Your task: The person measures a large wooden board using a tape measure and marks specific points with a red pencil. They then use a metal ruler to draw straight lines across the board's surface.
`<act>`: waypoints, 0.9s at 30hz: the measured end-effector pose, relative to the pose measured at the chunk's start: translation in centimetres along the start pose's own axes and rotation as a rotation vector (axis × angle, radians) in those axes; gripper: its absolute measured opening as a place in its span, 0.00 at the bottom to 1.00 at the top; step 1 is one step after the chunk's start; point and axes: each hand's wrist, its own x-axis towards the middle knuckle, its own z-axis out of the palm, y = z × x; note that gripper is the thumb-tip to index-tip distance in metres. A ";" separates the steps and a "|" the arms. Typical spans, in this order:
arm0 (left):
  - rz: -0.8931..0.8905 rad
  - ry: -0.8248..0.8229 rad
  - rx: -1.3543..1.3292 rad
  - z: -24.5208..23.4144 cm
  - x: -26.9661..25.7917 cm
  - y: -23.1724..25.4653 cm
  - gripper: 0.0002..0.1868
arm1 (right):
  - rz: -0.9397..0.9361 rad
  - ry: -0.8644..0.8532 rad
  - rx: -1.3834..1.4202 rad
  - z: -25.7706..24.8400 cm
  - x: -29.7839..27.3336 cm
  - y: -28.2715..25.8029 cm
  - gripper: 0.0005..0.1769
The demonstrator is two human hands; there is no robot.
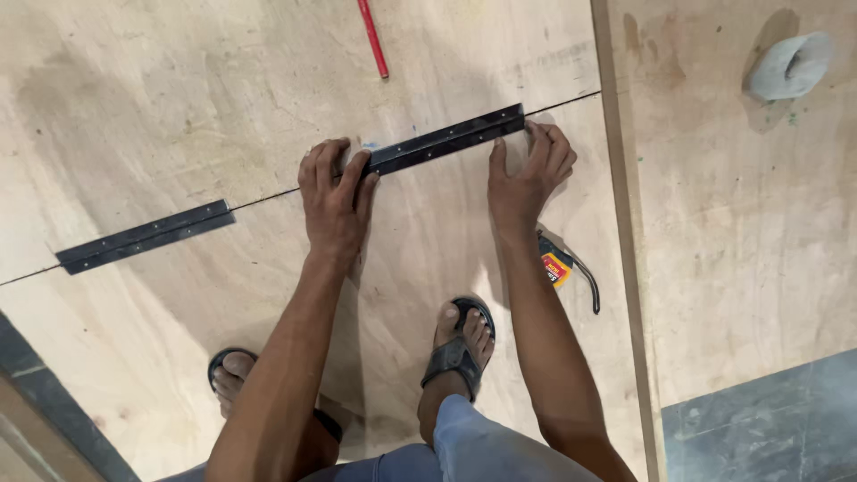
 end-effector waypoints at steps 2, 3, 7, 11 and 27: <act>-0.002 -0.002 0.005 -0.1 0.1 -0.1 0.20 | -0.007 -0.002 0.000 0.0 0.0 -0.1 0.26; -0.006 -0.004 0.010 -0.1 0.2 -0.1 0.20 | -0.008 -0.004 0.003 0.0 0.0 -0.2 0.26; -0.028 -0.004 -0.039 -0.2 0.1 0.0 0.20 | -0.008 0.016 0.014 -0.1 0.0 -0.1 0.26; -0.047 0.008 -0.094 -0.2 0.2 -0.1 0.19 | 0.015 -0.001 0.008 0.0 0.1 -0.1 0.26; -0.039 0.063 -0.048 0.0 0.6 0.1 0.10 | 0.027 -0.022 0.000 0.0 0.0 0.0 0.25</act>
